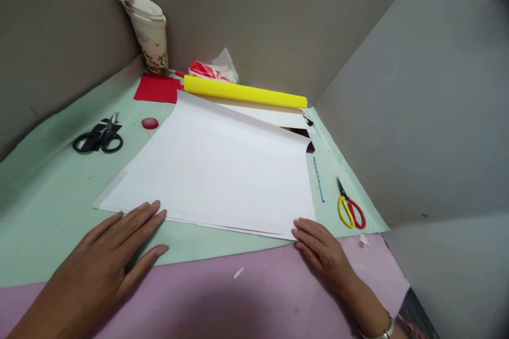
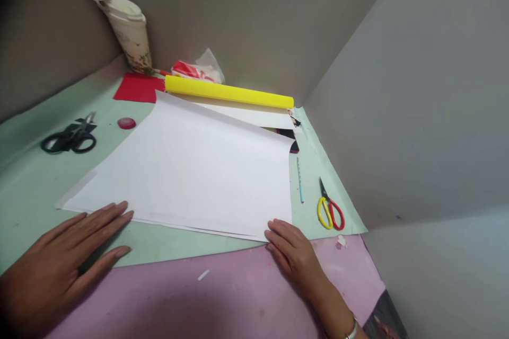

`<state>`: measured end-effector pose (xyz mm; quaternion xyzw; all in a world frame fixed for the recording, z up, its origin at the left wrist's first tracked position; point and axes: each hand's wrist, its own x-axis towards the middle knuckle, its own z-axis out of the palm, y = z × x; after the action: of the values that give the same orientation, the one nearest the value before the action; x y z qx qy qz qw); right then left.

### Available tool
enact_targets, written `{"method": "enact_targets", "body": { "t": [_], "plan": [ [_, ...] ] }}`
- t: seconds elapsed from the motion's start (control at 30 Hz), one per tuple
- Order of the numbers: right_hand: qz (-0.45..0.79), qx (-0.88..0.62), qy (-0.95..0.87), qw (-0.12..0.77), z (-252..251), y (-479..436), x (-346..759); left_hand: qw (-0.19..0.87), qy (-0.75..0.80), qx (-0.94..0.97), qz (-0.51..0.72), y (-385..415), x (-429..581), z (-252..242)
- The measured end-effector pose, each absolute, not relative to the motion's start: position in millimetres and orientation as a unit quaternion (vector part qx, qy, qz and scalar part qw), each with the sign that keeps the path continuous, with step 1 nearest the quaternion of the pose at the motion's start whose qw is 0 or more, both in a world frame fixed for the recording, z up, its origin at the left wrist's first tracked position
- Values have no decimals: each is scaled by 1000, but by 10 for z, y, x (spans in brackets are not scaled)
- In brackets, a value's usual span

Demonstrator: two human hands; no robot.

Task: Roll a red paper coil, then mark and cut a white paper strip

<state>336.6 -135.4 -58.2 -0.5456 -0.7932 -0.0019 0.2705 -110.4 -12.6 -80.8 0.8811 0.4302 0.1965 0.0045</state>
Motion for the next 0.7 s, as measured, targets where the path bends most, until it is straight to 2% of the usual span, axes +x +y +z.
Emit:
{"method": "enact_targets", "body": {
  "t": [0.43,0.7],
  "plan": [
    [-4,-499,-831,245,-387,-1194,2893,-6,423,877,229,-133,-1100,-783],
    [-37,-471,-850,231,-495,-1115,2606,-54,405,884,228,-169,-1080,-662]
  ]
}}
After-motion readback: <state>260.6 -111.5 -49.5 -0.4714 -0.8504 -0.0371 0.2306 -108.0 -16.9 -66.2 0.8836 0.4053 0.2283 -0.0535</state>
